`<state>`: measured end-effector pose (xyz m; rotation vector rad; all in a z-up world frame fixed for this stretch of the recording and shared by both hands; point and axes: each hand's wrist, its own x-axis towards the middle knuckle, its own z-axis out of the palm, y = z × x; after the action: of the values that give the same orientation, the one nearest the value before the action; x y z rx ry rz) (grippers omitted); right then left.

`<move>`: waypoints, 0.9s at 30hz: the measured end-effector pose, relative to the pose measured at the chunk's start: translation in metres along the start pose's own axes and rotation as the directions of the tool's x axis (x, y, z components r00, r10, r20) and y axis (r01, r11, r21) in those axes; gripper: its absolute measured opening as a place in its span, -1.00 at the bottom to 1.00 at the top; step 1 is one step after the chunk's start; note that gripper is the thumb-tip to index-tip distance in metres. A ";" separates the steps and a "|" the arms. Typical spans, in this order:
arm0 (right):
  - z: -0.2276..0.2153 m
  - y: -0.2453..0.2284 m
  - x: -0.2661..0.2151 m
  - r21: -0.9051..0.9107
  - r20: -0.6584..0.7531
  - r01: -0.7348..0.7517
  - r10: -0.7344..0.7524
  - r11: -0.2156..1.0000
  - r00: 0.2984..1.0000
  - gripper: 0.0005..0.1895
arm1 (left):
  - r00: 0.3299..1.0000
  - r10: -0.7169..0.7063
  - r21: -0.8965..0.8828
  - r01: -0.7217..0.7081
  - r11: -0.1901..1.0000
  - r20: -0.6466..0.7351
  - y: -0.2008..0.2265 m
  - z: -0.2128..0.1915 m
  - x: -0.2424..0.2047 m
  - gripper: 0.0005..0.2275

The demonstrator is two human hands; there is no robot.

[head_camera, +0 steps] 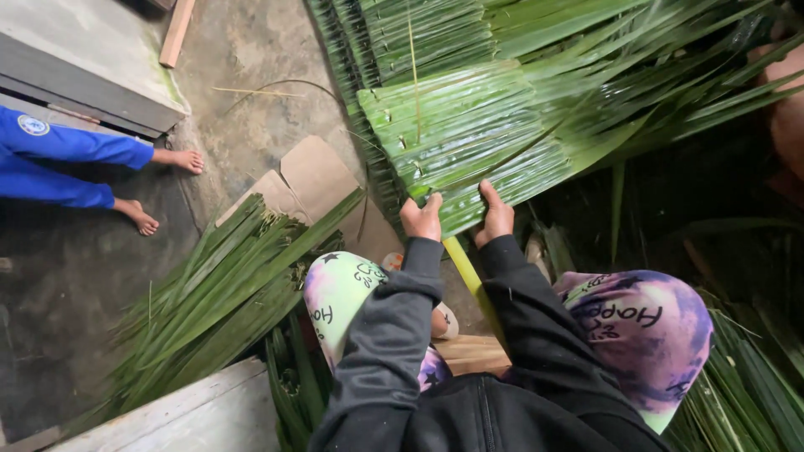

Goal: Weaving palm leaves over a wooden stick to create a thatched panel

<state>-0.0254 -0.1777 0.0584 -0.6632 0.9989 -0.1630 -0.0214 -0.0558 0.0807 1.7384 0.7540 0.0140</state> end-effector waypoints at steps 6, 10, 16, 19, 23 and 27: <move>0.004 0.014 -0.007 -0.021 0.174 -0.193 0.193 0.981 0.966 -0.29 | 0.999 0.015 -0.029 -0.014 0.999 0.031 0.009 0.010 0.002 -0.59; 0.005 0.015 0.006 -0.059 0.109 -0.101 0.107 0.993 0.988 -0.24 | 0.981 0.037 0.112 -0.060 0.992 0.191 -0.007 -0.004 0.025 -0.67; 0.017 0.009 0.001 0.055 0.024 -0.123 0.122 0.991 0.992 -0.36 | 0.698 0.716 0.344 -0.670 0.658 -0.009 0.083 -0.053 0.028 -0.74; 0.013 0.020 0.021 0.040 0.011 -0.091 0.090 0.995 0.996 -0.35 | 0.744 0.653 0.447 -0.638 0.627 0.146 0.105 -0.010 0.051 -0.68; 0.024 -0.009 0.002 0.016 -0.007 -0.126 0.126 0.992 0.992 -0.36 | 0.735 0.599 0.649 -0.629 0.429 0.317 0.097 0.050 0.109 -0.64; 0.023 -0.037 -0.009 0.087 0.001 -0.106 0.106 0.991 0.994 -0.47 | 0.669 0.603 0.684 -0.680 0.262 0.434 0.116 0.068 0.106 -0.92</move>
<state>-0.0055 -0.1929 0.0948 -0.5296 1.0227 -0.1136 0.1436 -0.0756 0.1209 2.8546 -0.1947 0.1815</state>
